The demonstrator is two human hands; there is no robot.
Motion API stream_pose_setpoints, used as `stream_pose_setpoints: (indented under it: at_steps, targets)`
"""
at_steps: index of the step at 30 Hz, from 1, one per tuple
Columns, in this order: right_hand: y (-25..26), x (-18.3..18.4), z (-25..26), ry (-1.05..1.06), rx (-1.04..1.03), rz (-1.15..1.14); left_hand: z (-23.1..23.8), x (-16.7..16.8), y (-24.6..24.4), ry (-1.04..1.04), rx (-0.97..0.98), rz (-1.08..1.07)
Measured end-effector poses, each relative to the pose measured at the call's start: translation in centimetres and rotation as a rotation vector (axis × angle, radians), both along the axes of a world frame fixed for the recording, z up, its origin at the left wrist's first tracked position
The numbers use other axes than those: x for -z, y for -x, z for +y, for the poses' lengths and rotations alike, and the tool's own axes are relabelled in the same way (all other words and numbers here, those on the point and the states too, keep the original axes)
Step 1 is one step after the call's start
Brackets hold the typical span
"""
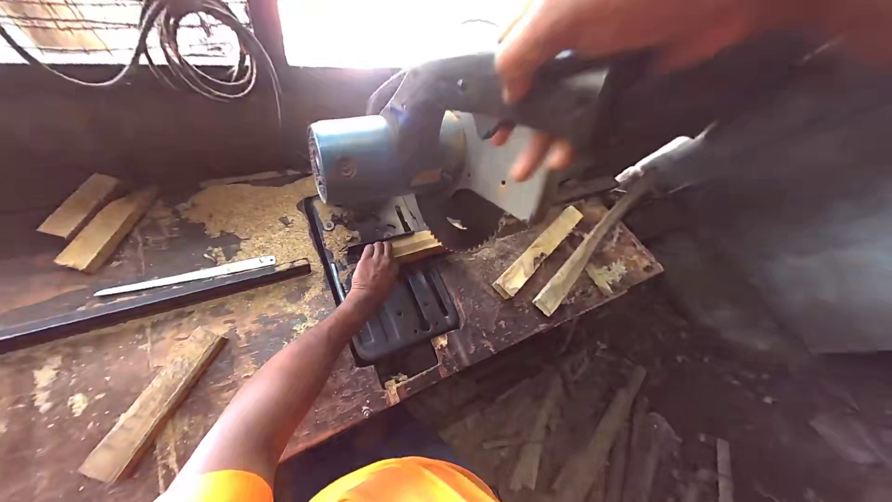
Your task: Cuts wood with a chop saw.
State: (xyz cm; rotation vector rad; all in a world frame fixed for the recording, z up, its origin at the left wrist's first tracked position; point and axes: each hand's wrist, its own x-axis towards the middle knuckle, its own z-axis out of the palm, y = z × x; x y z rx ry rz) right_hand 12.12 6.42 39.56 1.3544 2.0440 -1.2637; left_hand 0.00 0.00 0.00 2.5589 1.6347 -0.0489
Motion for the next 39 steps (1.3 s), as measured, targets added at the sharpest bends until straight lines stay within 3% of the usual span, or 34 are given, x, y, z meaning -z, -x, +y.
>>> stream_pose_setpoints:
  at_steps: [2, 4, 9, 14, 19, 26, 30, 34, 39]
  targets:
    - [-0.4, 2.9, -3.2, -0.132, 0.472, 0.167, 0.0, 0.1, 0.1, -0.015, 0.014, 0.007]
    - [-1.3, 4.4, -3.9, -0.038, 0.669, 0.225, -0.1, 0.2, 0.1, -0.001, 0.002, -0.007]
    - [-1.8, 5.2, -4.2, 0.026, 0.654, 0.183, -0.1, 0.1, 0.1, 0.017, -0.021, 0.003]
    - [-1.8, 6.1, -5.9, -0.126, 0.490, 0.332, -0.2, -0.5, 0.3, 0.038, -0.025, 0.058]
    - [-3.0, 6.9, -5.6, -0.087, 0.412, 0.401, -0.4, -0.2, 0.0, 0.020, -0.037, 0.076]
    - [-1.4, 6.7, -6.7, -0.141, 0.597, 0.300, -0.2, -0.2, 0.6, 0.017, -0.001, 0.069]
    - [-3.2, 7.0, -4.9, 0.036, 0.600, 0.213, -0.1, 0.2, 0.5, -0.017, -0.012, 0.038]
    - [-0.4, 7.0, -8.2, -0.184, 0.690, 0.213, -0.2, -0.1, 0.6, 0.016, -0.003, 0.026]
    - [-3.3, 7.6, -5.7, -0.004, 0.628, 0.208, -0.2, 0.2, 0.5, 0.000, -0.006, 0.031]
